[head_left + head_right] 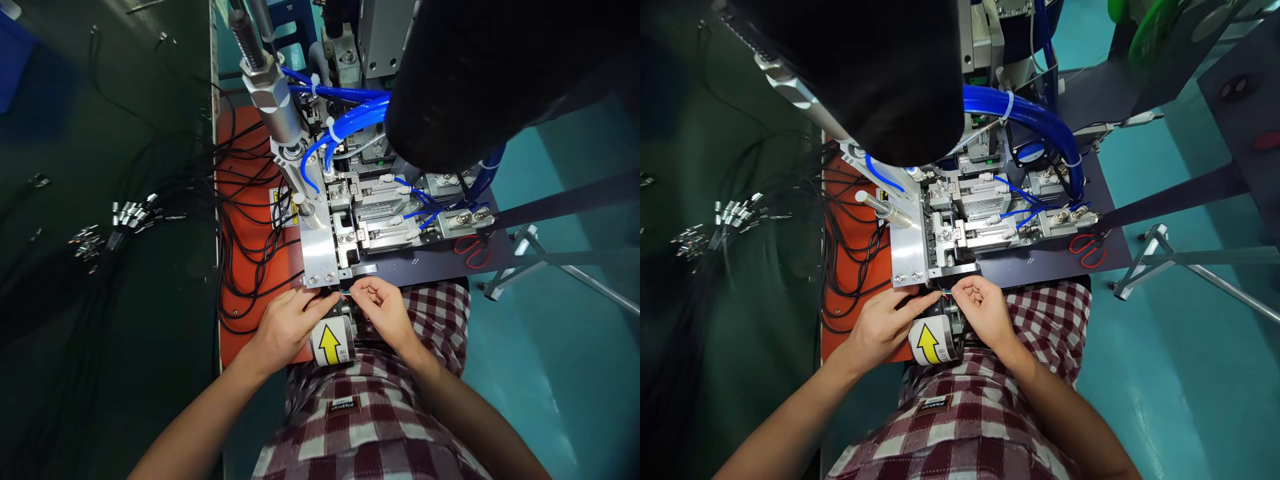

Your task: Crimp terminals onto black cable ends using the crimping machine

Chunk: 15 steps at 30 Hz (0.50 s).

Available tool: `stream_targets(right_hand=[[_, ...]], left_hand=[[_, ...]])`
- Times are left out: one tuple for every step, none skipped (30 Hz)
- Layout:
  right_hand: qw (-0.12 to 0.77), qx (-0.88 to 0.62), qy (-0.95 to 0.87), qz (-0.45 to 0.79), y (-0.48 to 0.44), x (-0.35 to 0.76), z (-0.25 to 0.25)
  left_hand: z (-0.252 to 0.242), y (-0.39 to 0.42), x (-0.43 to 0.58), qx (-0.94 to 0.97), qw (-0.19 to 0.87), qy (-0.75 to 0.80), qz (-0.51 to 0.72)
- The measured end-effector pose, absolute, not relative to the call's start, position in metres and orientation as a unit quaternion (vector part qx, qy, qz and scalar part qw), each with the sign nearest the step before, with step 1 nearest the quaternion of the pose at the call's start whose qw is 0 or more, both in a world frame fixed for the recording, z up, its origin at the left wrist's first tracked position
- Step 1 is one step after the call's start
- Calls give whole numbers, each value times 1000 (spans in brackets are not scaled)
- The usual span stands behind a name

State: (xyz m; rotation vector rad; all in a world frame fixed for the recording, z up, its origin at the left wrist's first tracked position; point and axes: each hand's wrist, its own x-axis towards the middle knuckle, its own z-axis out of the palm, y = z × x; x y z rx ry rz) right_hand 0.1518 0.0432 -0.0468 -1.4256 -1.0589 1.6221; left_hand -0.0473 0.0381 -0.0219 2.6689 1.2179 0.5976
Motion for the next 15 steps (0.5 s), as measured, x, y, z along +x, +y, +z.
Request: stream_targets(right_hand=[[356, -548, -402, 642, 44, 152, -46], [351, -543, -395, 653, 45, 152, -45], [347, -539, -388, 662, 46, 152, -45], [344, -536, -382, 670, 47, 153, -45], [341, -532, -376, 678, 47, 153, -45], [339, -528, -369, 685, 47, 153, -46], [338, -525, -362, 692, 47, 153, -46], [338, -522, -357, 697, 47, 152, -46], [340, -521, -357, 697, 46, 152, -47], [344, -524, -361, 690, 45, 151, -47], [351, -529, -370, 679, 44, 150, -46], [358, -533, -382, 665, 43, 149, -46], [365, -535, -395, 651, 42, 148, -46], [372, -536, -407, 640, 40, 147, -46], [377, -534, -417, 631, 39, 146, -46]], left_hand=[[-22, 38, -47, 888, 71, 406, 201], [-23, 38, -47, 888, 70, 407, 204], [-23, 37, -47, 887, 71, 406, 206], [-24, 37, -47, 887, 71, 406, 208], [-24, 37, -47, 887, 72, 406, 209], [-25, 37, -47, 887, 72, 405, 209], [-25, 37, -47, 887, 71, 405, 208], [-25, 37, -48, 887, 69, 406, 208], [-25, 37, -48, 888, 67, 406, 206], [-25, 37, -48, 888, 65, 407, 205], [-25, 37, -48, 888, 64, 407, 203], [-24, 37, -48, 889, 63, 407, 201], [-24, 37, -48, 889, 63, 408, 199], [-23, 37, -48, 889, 63, 408, 198], [-23, 37, -48, 889, 63, 408, 197]])
